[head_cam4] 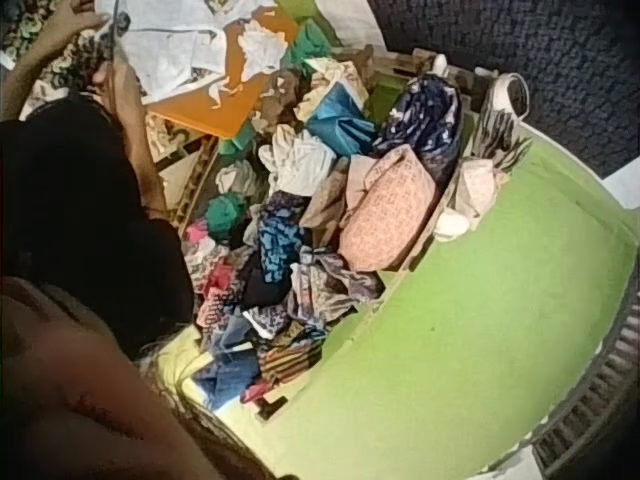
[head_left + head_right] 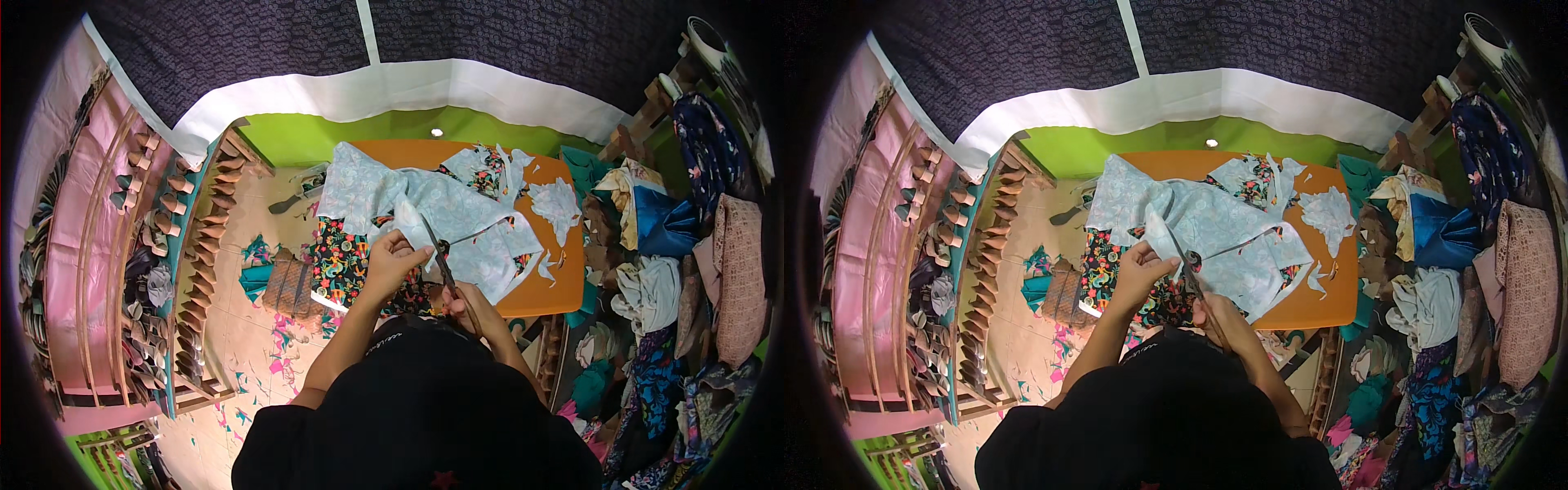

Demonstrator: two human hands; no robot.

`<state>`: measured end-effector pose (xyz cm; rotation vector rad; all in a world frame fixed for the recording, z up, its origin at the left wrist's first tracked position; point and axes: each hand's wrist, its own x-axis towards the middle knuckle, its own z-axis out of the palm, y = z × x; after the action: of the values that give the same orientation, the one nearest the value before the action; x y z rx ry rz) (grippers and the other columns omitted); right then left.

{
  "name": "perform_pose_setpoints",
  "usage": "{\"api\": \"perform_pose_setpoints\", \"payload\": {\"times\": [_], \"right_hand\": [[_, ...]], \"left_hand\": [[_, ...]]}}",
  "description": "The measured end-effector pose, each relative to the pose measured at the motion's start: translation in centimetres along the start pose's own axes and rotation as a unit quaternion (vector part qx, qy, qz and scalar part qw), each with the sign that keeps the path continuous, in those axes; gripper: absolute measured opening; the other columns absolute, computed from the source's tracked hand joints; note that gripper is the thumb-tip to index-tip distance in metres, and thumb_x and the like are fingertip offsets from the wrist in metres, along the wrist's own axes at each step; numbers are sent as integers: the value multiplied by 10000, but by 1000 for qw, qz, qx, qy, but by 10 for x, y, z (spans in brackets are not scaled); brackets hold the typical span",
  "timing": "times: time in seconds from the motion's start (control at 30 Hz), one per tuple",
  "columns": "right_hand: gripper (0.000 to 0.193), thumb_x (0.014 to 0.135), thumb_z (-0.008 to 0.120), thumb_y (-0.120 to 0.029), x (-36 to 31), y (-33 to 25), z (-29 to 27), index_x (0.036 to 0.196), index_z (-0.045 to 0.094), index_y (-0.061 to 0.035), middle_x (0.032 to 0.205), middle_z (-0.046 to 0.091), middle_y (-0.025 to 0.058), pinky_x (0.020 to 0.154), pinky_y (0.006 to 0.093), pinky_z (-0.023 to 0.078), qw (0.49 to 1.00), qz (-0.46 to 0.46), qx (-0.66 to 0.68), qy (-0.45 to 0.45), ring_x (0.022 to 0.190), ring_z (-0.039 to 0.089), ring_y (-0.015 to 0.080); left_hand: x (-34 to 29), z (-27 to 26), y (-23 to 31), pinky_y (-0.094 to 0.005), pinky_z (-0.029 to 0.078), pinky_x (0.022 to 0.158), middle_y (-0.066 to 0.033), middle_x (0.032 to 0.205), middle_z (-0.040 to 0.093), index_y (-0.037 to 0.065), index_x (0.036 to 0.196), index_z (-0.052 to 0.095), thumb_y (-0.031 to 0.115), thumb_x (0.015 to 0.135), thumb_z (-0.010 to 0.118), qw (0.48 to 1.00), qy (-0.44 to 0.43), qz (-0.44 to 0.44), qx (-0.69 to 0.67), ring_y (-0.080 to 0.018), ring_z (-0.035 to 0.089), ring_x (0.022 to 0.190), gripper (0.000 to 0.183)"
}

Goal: Cutting out patterns from a piece of light blue floral fabric using scissors.

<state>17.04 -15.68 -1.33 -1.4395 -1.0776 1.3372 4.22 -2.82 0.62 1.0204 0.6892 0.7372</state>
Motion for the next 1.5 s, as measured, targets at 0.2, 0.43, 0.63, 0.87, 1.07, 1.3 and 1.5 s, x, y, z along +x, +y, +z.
{"api": "perform_pose_setpoints", "payload": {"times": [0.2, 0.43, 0.63, 0.87, 1.07, 1.3, 1.5], "right_hand": [[659, 637, 583, -629, -2, 6, 2, 928, 432, -57, 681, 317, -64, 469, 155, 281, 953, 42, 274, -126, 574, 321, 19], [651, 624, 619, -568, 2, 10, 4, 940, 405, -40, 653, 301, -64, 430, 148, 265, 945, 134, 275, -119, 514, 291, 17], [601, 645, 609, -448, -1, 13, 7, 1001, 417, -3, 633, 321, -53, 415, 163, 303, 948, 118, 271, -121, 499, 340, 31], [760, 730, 381, -680, 2, 19, 11, 997, 499, 21, 647, 360, -42, 413, 181, 331, 973, 104, 203, -40, 529, 369, 41], [561, 812, 435, -525, -10, 4, -13, 887, 565, 16, 564, 361, -42, 414, 219, 313, 980, 192, -24, -51, 482, 358, 69], [613, 569, 705, -511, -38, 19, -28, 809, 519, 22, 742, 577, 147, 642, 329, 435, 949, 188, -245, 62, 727, 572, 247], [830, 466, 777, -492, -38, 10, -27, 1003, 423, 33, 872, 561, 188, 743, 323, 433, 954, 129, -254, 93, 829, 565, 299]], "left_hand": [[-4, 4, 3, -174, 428, 584, -46, 748, 606, -17, 851, 563, 0, 700, 646, 999, -2, -12, 41, -58, 547, 633, 174], [-7, 5, 2, -184, 455, 582, -67, 756, 604, -24, 827, 552, 0, 696, 653, 999, 25, -8, 40, -80, 571, 642, 167], [-6, 7, -1, -179, 449, 551, -68, 720, 598, -38, 815, 548, 9, 685, 668, 997, 74, 4, 27, -81, 566, 613, 183], [3, 4, -17, -182, 446, 550, -51, 682, 573, -18, 753, 529, 36, 699, 670, 994, 104, -11, 39, -77, 553, 606, 160], [21, -33, -53, -210, 417, 594, 17, 757, 557, 81, 782, 526, 143, 788, 595, 974, 74, -138, -163, -71, 530, 691, 94], [35, -60, -67, -246, 449, 724, -49, 819, 539, 53, 752, 485, 19, 742, 554, 950, 105, -71, -286, -147, 539, 762, 76], [44, -58, -67, -269, 473, 734, -95, 881, 515, 36, 954, 399, -24, 750, 555, 952, 83, -110, -273, -174, 557, 833, 263]]}}
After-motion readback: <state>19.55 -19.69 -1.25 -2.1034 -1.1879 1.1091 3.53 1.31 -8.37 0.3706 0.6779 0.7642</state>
